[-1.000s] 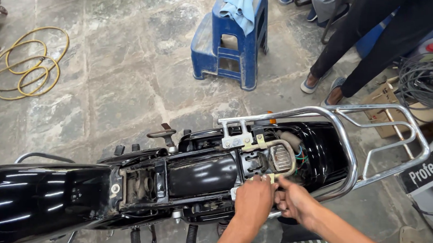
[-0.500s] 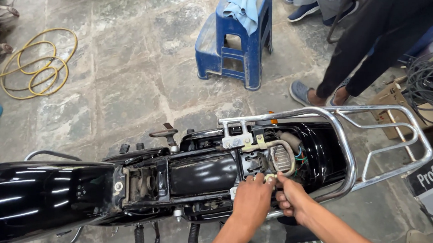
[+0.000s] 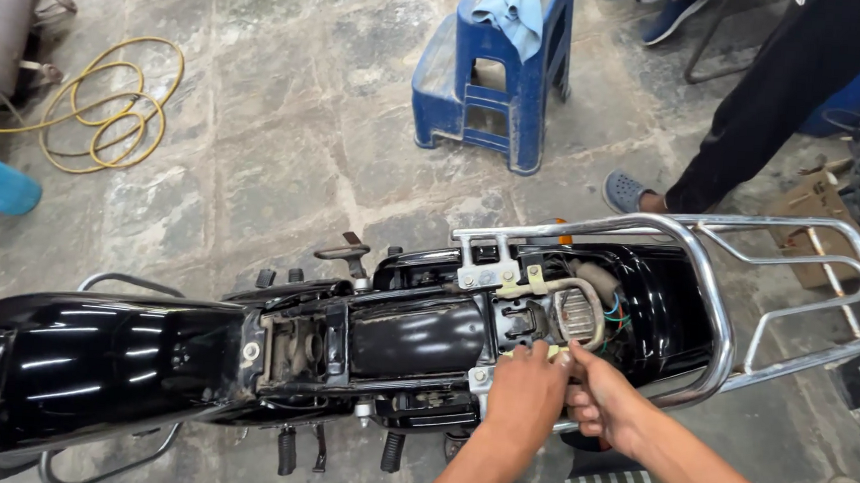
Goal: Installing or repairing the rear rack/handle and taillight assembly on a motorcycle.
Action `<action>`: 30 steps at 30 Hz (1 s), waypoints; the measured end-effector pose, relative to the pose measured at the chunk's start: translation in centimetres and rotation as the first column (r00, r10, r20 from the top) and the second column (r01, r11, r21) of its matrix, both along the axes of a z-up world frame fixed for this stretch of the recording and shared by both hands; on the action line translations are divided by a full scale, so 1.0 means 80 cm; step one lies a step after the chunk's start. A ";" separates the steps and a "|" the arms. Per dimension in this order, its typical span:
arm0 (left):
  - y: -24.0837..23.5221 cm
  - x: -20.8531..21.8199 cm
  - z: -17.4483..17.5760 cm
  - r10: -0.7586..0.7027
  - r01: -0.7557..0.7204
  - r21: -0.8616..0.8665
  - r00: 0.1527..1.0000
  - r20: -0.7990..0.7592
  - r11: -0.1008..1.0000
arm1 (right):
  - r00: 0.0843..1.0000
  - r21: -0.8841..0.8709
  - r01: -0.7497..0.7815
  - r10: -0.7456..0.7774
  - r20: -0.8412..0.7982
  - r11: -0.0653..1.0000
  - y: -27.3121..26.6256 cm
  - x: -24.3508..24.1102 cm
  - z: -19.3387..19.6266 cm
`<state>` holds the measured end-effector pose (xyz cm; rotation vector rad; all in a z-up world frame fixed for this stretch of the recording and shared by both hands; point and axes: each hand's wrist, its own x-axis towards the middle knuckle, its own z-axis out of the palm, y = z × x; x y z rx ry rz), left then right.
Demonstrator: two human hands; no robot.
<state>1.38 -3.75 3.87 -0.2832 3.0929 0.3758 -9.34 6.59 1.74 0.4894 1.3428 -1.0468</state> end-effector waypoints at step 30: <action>0.006 -0.007 0.007 0.046 -0.047 0.002 0.993 0.111 0.999 | 0.985 0.055 -0.123 0.128 -0.117 0.991 0.007 -0.018 0.028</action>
